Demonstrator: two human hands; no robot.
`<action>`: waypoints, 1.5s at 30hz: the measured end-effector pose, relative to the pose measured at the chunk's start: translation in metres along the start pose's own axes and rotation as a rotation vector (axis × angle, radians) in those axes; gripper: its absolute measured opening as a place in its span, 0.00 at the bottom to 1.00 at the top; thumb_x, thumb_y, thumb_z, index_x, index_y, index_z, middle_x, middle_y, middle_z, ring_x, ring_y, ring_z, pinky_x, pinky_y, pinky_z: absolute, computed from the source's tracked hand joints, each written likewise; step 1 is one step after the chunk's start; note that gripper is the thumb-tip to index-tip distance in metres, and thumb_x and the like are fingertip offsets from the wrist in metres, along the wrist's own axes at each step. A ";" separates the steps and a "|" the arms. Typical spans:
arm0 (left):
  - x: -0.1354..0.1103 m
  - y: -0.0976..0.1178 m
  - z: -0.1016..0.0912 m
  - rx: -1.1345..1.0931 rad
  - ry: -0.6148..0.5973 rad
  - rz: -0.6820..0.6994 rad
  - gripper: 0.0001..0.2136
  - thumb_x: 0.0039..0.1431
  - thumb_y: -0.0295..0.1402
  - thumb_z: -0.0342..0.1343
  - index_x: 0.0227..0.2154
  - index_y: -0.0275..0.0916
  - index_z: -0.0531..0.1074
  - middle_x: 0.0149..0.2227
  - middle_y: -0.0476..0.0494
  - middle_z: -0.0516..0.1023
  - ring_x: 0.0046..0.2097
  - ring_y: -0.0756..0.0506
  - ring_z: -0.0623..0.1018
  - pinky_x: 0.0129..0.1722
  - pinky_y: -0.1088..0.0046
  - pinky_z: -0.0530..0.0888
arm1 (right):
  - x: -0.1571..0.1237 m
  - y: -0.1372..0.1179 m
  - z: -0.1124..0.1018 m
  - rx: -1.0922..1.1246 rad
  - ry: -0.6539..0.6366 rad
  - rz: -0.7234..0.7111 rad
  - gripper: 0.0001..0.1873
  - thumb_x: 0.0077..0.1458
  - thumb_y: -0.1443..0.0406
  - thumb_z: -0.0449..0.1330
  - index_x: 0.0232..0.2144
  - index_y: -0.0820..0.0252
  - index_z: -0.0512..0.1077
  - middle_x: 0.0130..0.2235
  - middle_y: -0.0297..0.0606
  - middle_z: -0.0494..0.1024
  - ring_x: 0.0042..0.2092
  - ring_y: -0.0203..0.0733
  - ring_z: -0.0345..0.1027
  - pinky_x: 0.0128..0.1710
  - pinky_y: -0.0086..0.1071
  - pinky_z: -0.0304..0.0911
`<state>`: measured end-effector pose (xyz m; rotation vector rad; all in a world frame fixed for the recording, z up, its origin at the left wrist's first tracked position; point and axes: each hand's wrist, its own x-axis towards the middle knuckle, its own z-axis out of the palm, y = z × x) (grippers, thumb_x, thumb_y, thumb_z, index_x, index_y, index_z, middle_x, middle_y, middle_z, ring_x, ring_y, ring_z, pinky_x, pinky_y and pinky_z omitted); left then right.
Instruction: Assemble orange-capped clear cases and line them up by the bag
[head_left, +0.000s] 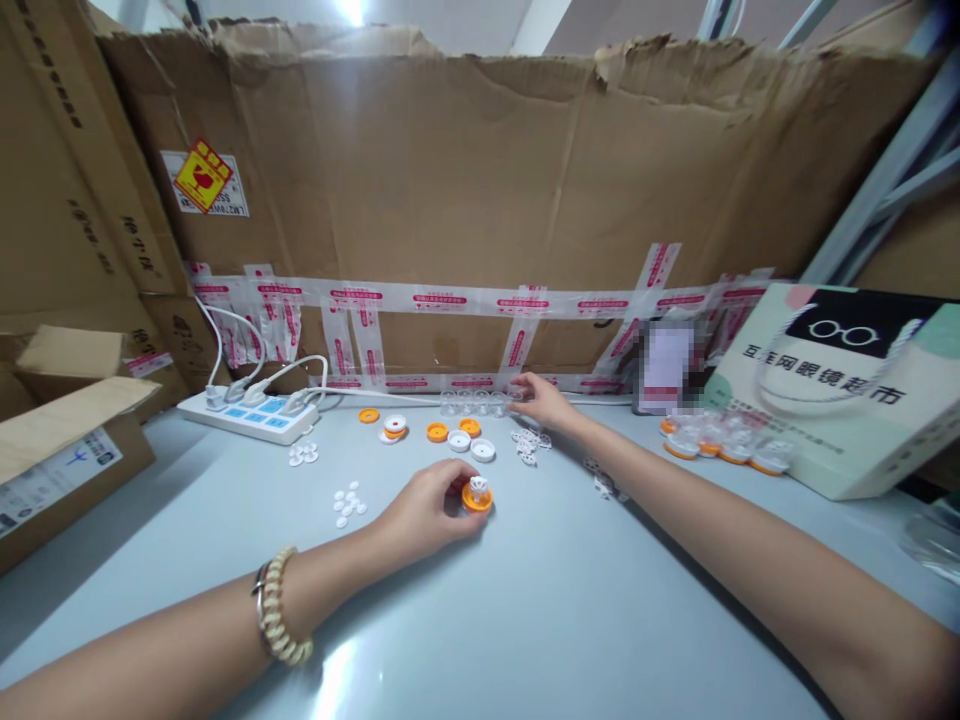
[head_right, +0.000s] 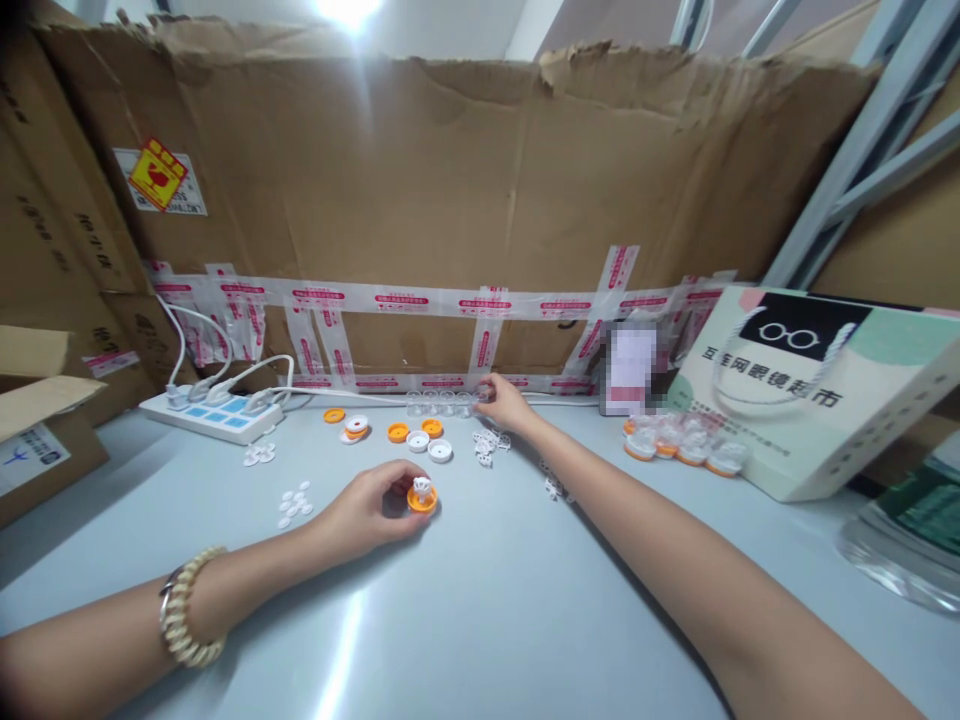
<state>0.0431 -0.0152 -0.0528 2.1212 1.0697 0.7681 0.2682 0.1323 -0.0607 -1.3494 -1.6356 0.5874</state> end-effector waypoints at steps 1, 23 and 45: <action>0.000 0.000 0.000 0.001 0.000 0.000 0.10 0.46 0.28 0.55 0.34 0.37 0.68 0.34 0.45 0.75 0.34 0.48 0.72 0.37 0.71 0.70 | -0.001 -0.004 -0.002 0.014 0.026 0.002 0.18 0.34 0.71 0.65 0.31 0.61 0.66 0.26 0.31 0.72 0.32 0.39 0.68 0.41 0.41 0.63; 0.005 -0.012 0.001 0.024 0.010 -0.038 0.10 0.45 0.34 0.59 0.31 0.36 0.71 0.35 0.44 0.70 0.36 0.46 0.71 0.38 0.70 0.69 | -0.113 -0.085 -0.004 0.141 -0.549 -0.235 0.11 0.48 0.65 0.60 0.37 0.58 0.68 0.39 0.37 0.73 0.43 0.39 0.68 0.48 0.39 0.62; 0.006 -0.016 0.004 -0.041 0.028 -0.068 0.11 0.44 0.34 0.60 0.32 0.35 0.73 0.35 0.43 0.73 0.37 0.44 0.72 0.38 0.68 0.68 | -0.116 -0.072 0.004 0.259 -0.677 -0.165 0.07 0.51 0.63 0.59 0.34 0.59 0.67 0.38 0.36 0.75 0.42 0.38 0.70 0.45 0.37 0.64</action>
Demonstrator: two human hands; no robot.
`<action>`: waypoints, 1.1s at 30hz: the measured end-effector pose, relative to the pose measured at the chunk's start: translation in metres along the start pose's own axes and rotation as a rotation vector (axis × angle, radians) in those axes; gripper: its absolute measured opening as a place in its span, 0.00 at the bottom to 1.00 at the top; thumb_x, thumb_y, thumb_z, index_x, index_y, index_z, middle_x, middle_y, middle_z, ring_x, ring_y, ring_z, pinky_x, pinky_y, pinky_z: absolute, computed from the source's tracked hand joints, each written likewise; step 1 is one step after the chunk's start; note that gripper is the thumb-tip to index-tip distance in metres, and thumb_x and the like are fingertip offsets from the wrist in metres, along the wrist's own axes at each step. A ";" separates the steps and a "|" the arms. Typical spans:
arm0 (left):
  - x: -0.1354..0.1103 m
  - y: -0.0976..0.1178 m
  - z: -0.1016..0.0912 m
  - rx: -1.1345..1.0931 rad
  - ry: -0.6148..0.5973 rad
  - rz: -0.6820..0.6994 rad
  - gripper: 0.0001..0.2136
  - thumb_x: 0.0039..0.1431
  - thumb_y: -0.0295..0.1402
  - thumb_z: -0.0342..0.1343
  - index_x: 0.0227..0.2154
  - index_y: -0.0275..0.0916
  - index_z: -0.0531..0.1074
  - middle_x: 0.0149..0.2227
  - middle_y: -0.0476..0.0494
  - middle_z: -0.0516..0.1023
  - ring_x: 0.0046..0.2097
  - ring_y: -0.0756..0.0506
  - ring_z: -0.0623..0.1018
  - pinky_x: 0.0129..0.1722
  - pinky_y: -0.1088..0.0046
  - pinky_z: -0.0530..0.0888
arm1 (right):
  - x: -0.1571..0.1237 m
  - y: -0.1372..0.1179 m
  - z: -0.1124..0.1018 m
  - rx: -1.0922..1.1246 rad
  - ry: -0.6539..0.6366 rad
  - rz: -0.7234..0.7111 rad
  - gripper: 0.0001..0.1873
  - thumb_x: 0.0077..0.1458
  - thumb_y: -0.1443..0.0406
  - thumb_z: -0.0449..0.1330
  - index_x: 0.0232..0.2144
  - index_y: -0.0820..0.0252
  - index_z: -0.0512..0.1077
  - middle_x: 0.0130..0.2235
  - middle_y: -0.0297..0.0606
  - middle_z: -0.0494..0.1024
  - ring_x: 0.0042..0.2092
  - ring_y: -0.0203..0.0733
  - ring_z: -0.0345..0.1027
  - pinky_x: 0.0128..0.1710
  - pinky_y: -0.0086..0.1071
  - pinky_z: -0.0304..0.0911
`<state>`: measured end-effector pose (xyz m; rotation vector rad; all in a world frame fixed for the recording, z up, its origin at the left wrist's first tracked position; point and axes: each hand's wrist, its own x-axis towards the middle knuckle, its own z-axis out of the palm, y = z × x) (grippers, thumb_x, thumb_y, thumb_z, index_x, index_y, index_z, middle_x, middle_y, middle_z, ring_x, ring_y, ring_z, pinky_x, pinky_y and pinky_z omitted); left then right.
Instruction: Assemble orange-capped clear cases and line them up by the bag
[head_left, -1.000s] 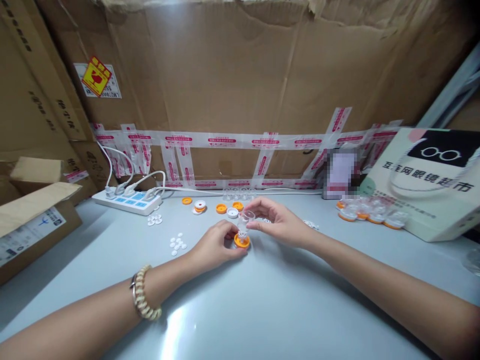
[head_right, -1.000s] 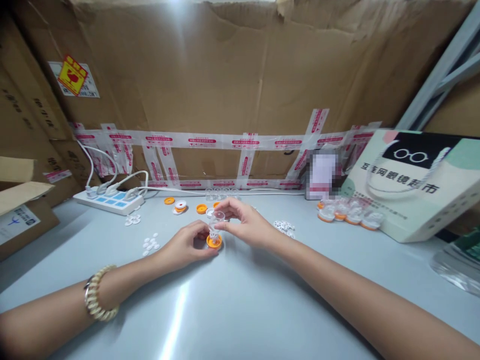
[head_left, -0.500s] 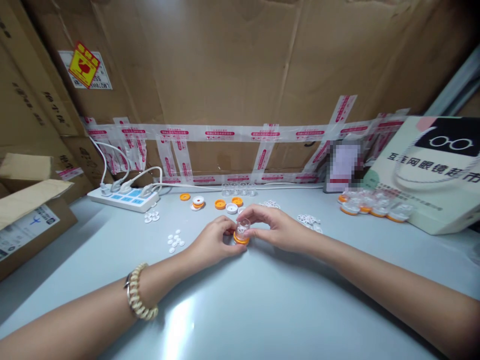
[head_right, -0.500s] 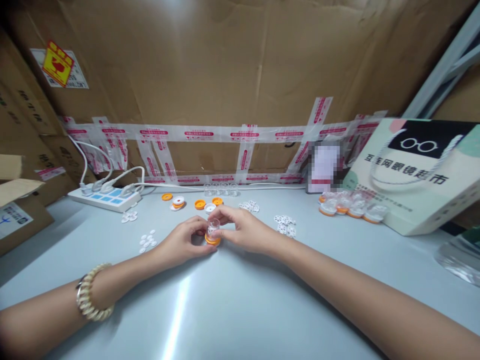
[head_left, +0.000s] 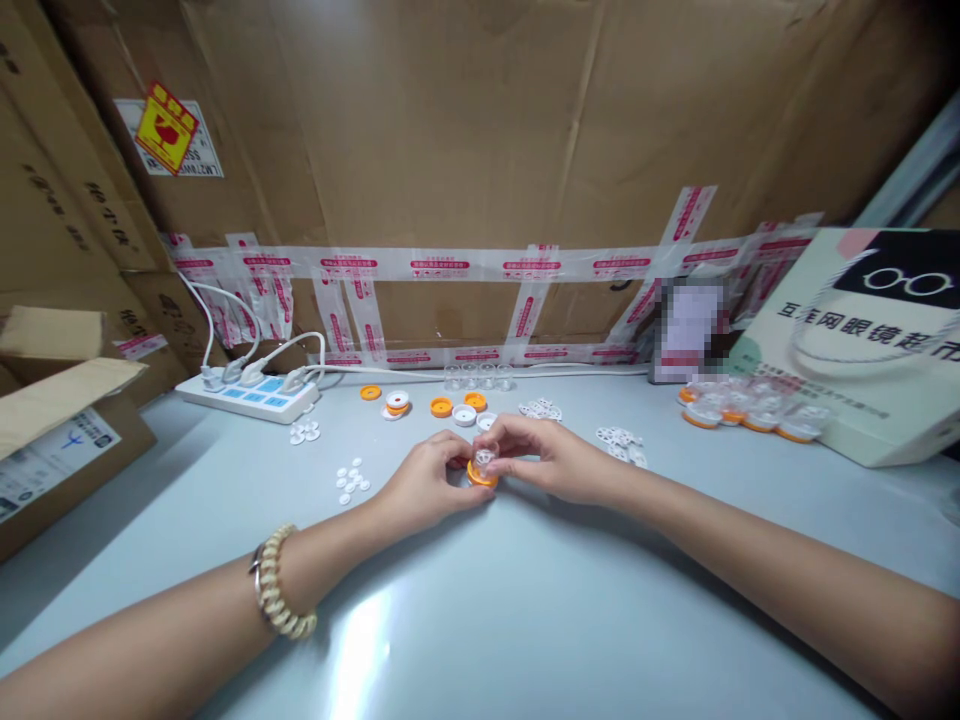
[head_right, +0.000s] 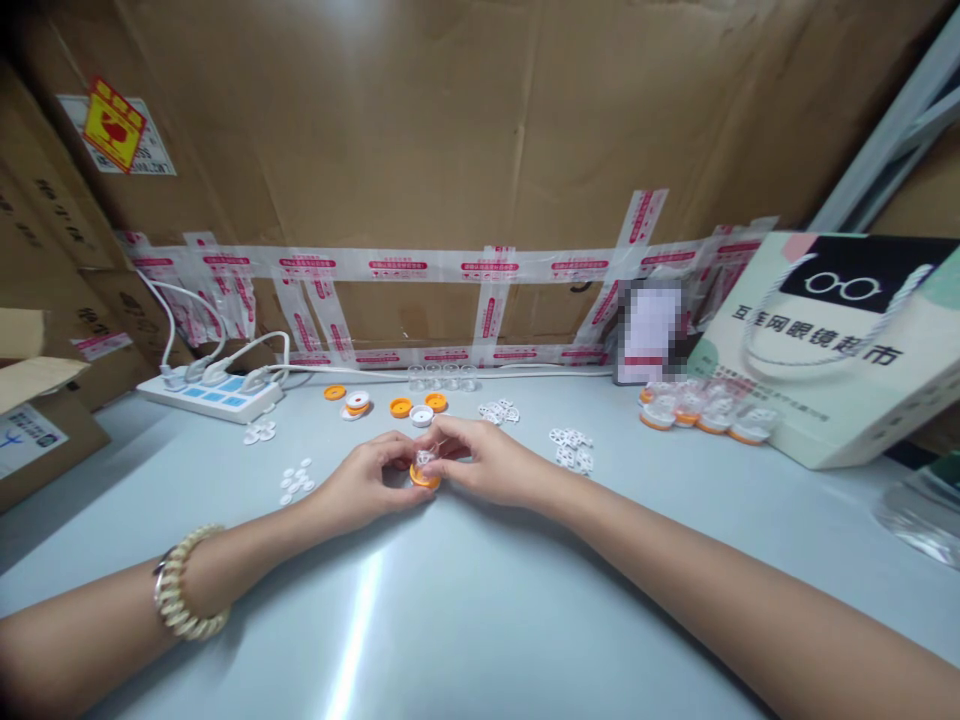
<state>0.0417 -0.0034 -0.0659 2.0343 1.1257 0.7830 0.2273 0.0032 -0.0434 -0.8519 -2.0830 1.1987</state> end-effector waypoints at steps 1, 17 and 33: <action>0.000 0.000 0.000 -0.064 0.003 -0.028 0.12 0.44 0.34 0.60 0.32 0.34 0.73 0.35 0.42 0.73 0.37 0.44 0.73 0.39 0.68 0.69 | 0.001 0.000 0.000 0.031 0.022 0.014 0.08 0.50 0.63 0.59 0.34 0.59 0.66 0.39 0.37 0.75 0.41 0.38 0.70 0.44 0.37 0.65; -0.021 0.052 -0.012 -0.718 0.086 -0.033 0.08 0.50 0.33 0.60 0.35 0.39 0.76 0.36 0.47 0.78 0.39 0.49 0.75 0.42 0.73 0.71 | -0.012 -0.049 0.006 0.263 0.395 -0.170 0.08 0.46 0.65 0.63 0.31 0.56 0.70 0.37 0.35 0.77 0.37 0.36 0.72 0.36 0.32 0.70; -0.017 0.047 -0.006 -0.684 0.141 -0.144 0.12 0.45 0.32 0.63 0.35 0.36 0.75 0.38 0.43 0.79 0.40 0.46 0.76 0.43 0.71 0.70 | -0.005 -0.029 0.015 0.245 0.492 -0.215 0.12 0.41 0.64 0.67 0.26 0.56 0.66 0.29 0.29 0.73 0.33 0.34 0.67 0.37 0.32 0.65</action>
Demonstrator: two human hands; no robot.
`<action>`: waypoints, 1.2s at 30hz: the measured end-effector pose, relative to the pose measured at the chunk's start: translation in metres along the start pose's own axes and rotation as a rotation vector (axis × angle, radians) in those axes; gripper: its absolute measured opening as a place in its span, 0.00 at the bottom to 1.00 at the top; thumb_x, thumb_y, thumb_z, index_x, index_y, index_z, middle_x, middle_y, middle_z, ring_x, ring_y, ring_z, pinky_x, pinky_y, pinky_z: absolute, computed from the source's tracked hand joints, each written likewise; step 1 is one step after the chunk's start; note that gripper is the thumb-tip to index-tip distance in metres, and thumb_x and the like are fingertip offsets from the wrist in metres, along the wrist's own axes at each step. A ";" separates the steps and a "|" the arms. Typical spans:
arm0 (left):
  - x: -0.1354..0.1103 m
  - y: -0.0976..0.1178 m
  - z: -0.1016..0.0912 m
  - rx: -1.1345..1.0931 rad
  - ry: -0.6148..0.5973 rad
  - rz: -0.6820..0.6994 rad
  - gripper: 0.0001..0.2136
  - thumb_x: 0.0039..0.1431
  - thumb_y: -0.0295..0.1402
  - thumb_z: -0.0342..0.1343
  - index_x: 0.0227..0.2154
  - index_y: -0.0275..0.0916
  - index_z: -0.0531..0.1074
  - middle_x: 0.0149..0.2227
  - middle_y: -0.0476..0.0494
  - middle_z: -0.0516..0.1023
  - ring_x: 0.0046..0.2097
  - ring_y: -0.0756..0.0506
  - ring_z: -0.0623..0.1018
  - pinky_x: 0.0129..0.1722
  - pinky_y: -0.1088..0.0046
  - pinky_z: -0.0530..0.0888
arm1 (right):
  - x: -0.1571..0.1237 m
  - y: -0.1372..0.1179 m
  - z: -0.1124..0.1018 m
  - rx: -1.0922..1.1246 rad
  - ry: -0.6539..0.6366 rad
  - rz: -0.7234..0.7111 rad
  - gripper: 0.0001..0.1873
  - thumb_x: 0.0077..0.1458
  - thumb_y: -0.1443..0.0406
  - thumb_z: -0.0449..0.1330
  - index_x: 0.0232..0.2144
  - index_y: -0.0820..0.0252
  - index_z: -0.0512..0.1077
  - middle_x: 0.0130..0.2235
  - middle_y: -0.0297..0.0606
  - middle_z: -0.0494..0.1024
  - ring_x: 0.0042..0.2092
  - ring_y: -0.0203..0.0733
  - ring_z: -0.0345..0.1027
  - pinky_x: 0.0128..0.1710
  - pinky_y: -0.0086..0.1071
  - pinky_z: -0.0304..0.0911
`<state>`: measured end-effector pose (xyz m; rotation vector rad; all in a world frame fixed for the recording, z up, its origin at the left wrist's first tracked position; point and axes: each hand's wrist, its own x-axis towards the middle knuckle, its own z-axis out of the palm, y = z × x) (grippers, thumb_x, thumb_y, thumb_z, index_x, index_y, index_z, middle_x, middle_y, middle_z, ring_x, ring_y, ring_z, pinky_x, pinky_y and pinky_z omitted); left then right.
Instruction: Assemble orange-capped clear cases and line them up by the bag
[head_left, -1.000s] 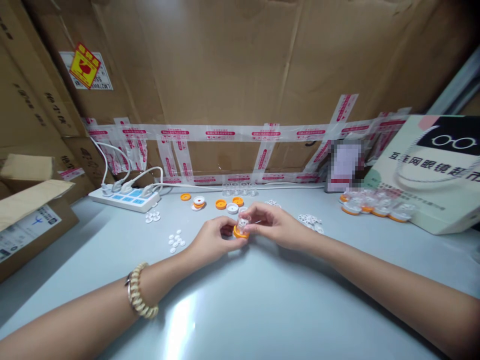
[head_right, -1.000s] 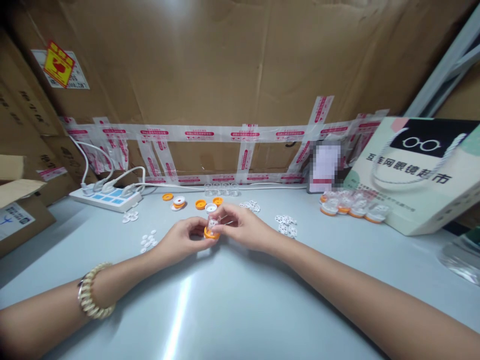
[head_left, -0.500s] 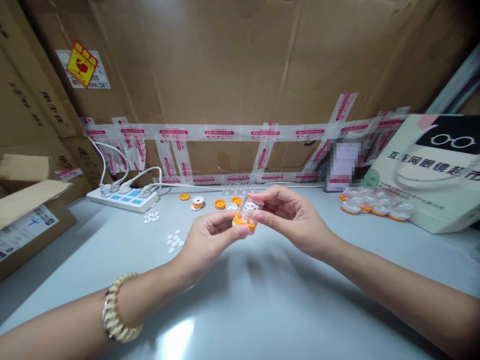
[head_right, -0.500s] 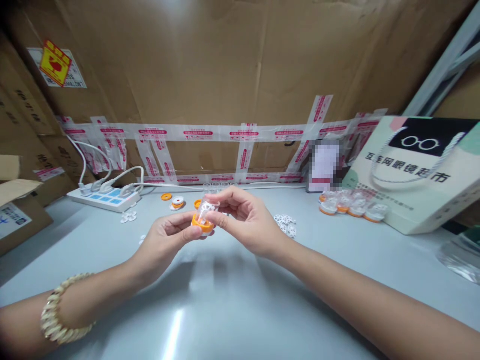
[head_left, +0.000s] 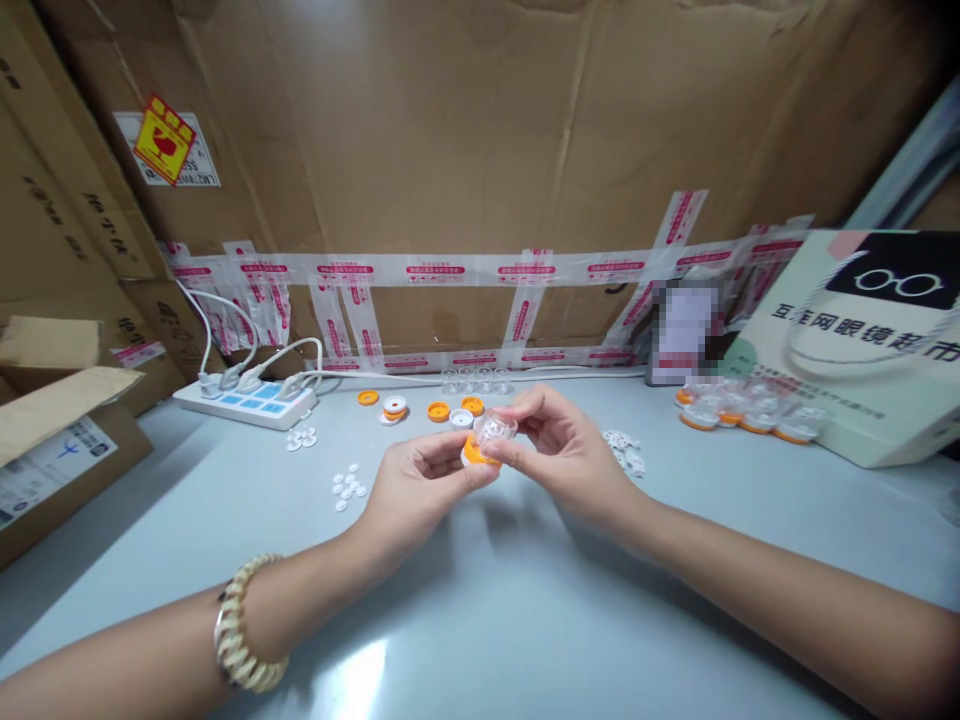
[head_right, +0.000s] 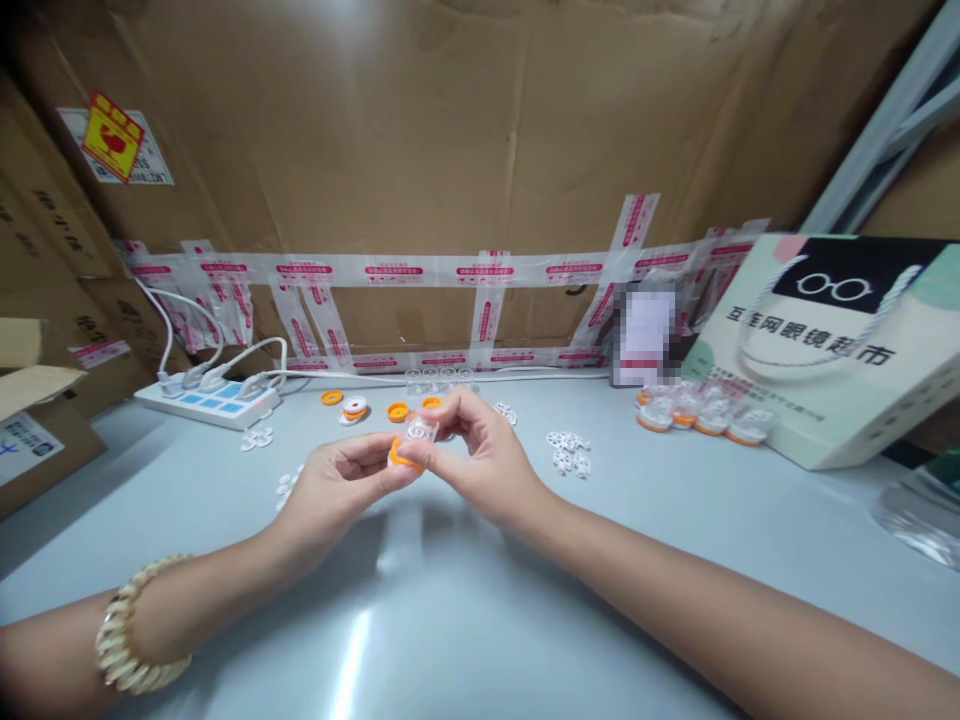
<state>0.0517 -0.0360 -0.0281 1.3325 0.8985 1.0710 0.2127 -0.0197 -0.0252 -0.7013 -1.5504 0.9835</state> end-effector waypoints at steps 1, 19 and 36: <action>0.001 -0.001 0.001 -0.013 0.017 -0.009 0.12 0.44 0.32 0.64 0.34 0.35 0.75 0.37 0.43 0.79 0.40 0.46 0.76 0.43 0.70 0.70 | 0.000 0.001 0.002 0.010 0.022 0.022 0.13 0.41 0.63 0.67 0.25 0.56 0.65 0.29 0.29 0.72 0.33 0.33 0.67 0.36 0.32 0.64; 0.005 -0.012 -0.005 -0.345 -0.079 -0.079 0.12 0.51 0.32 0.60 0.39 0.34 0.71 0.41 0.41 0.75 0.43 0.47 0.74 0.48 0.70 0.67 | -0.002 0.007 0.004 0.066 -0.198 0.182 0.22 0.50 0.63 0.58 0.49 0.53 0.60 0.49 0.42 0.71 0.53 0.42 0.62 0.51 0.43 0.61; 0.005 -0.016 -0.004 -0.244 0.059 -0.237 0.20 0.49 0.35 0.62 0.43 0.37 0.63 0.43 0.37 0.75 0.45 0.44 0.76 0.52 0.64 0.66 | 0.034 -0.012 -0.056 -0.445 -0.205 0.089 0.21 0.45 0.64 0.60 0.43 0.55 0.62 0.34 0.33 0.71 0.34 0.37 0.67 0.36 0.33 0.65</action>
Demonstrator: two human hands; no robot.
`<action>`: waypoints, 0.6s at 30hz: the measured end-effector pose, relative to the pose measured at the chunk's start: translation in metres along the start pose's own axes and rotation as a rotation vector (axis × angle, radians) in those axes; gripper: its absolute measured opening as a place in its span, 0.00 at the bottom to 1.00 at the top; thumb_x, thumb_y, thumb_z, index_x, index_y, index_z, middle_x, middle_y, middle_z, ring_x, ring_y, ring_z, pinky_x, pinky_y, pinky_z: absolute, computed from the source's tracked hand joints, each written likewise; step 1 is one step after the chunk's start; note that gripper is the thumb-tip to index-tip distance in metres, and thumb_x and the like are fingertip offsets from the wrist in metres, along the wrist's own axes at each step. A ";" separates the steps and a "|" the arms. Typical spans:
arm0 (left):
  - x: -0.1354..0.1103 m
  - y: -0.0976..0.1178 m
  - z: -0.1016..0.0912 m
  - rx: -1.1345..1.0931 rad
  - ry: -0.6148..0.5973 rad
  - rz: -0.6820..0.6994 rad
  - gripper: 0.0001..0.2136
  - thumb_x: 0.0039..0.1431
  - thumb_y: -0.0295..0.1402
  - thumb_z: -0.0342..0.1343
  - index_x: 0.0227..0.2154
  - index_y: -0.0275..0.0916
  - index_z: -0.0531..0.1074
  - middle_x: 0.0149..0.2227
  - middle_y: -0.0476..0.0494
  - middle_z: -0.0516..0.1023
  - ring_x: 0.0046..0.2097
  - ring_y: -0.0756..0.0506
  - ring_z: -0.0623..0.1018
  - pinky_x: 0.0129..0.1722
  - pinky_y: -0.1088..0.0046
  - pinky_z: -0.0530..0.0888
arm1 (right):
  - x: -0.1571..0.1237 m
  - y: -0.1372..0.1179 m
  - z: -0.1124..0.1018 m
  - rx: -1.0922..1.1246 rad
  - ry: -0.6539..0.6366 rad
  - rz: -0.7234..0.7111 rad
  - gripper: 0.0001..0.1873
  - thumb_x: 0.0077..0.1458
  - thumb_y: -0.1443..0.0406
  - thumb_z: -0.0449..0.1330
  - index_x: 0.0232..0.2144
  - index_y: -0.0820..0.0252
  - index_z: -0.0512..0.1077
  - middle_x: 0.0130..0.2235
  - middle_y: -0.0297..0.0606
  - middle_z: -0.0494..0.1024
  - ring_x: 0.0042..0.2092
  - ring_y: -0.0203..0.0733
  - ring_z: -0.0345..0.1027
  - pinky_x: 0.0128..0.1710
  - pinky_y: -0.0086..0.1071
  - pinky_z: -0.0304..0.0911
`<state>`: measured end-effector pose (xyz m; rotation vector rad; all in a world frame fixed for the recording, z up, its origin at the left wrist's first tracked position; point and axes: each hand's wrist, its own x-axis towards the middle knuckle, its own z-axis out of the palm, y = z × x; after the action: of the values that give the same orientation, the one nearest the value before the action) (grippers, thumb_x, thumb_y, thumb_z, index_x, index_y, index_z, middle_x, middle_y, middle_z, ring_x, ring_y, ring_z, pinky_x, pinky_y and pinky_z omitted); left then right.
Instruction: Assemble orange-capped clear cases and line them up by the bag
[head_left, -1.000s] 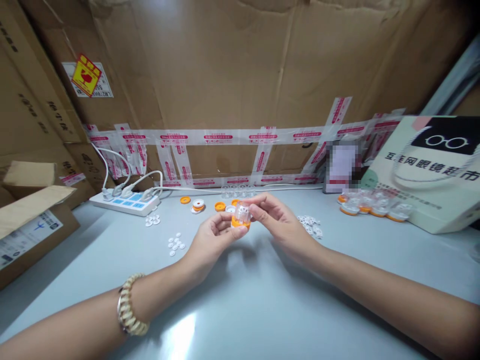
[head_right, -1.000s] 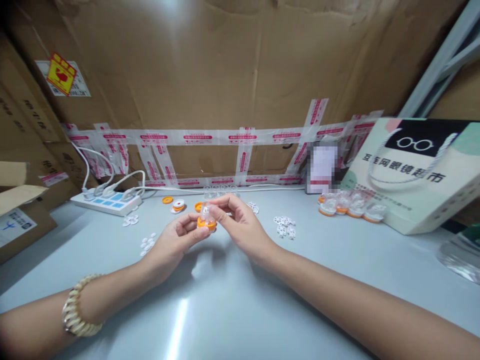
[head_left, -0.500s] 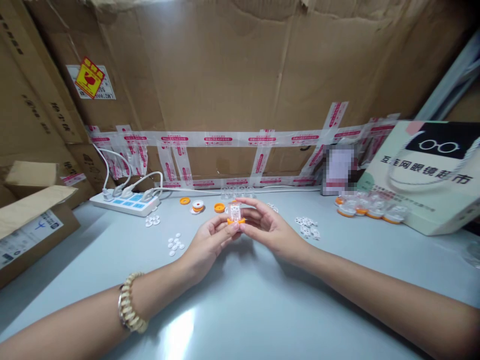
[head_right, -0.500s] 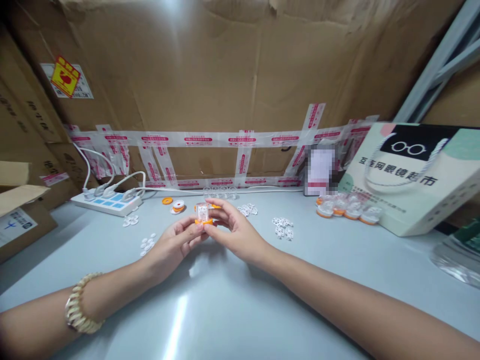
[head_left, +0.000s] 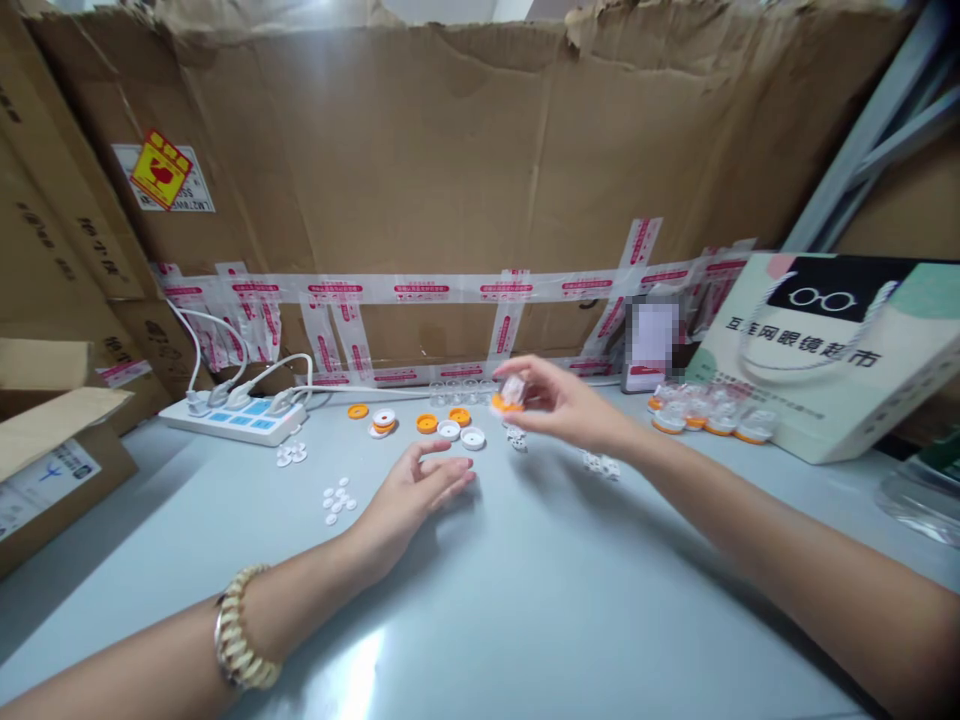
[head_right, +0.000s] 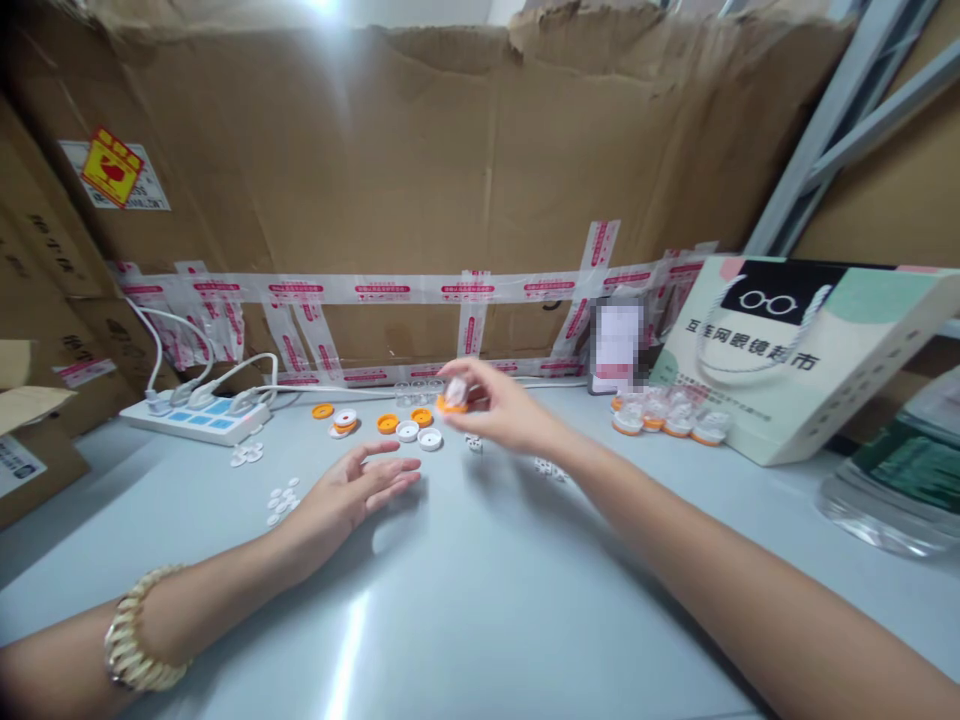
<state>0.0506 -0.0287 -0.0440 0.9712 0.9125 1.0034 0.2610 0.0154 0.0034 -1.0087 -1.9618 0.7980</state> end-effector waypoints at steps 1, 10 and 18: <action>0.000 0.001 0.000 0.002 0.010 0.006 0.18 0.49 0.35 0.62 0.42 0.37 0.64 0.42 0.37 0.75 0.45 0.44 0.76 0.53 0.64 0.66 | 0.004 0.010 -0.015 -0.080 0.067 0.028 0.21 0.44 0.63 0.60 0.42 0.55 0.61 0.34 0.33 0.71 0.34 0.37 0.67 0.35 0.32 0.65; -0.004 0.002 0.002 0.207 -0.064 0.052 0.12 0.49 0.37 0.61 0.35 0.38 0.68 0.40 0.41 0.76 0.44 0.44 0.75 0.50 0.64 0.67 | -0.019 0.089 -0.110 -0.914 0.137 0.390 0.07 0.41 0.73 0.54 0.23 0.58 0.62 0.23 0.35 0.67 0.25 0.35 0.58 0.26 0.29 0.51; -0.005 0.003 0.004 0.278 -0.093 0.083 0.09 0.50 0.34 0.60 0.33 0.39 0.69 0.38 0.43 0.75 0.42 0.45 0.75 0.44 0.69 0.68 | -0.020 0.102 -0.113 -1.097 0.094 0.471 0.08 0.37 0.72 0.59 0.20 0.58 0.63 0.22 0.38 0.66 0.27 0.39 0.59 0.27 0.33 0.47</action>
<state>0.0518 -0.0334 -0.0394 1.2880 0.9557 0.9072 0.4016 0.0685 -0.0277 -2.1305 -2.0750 -0.2106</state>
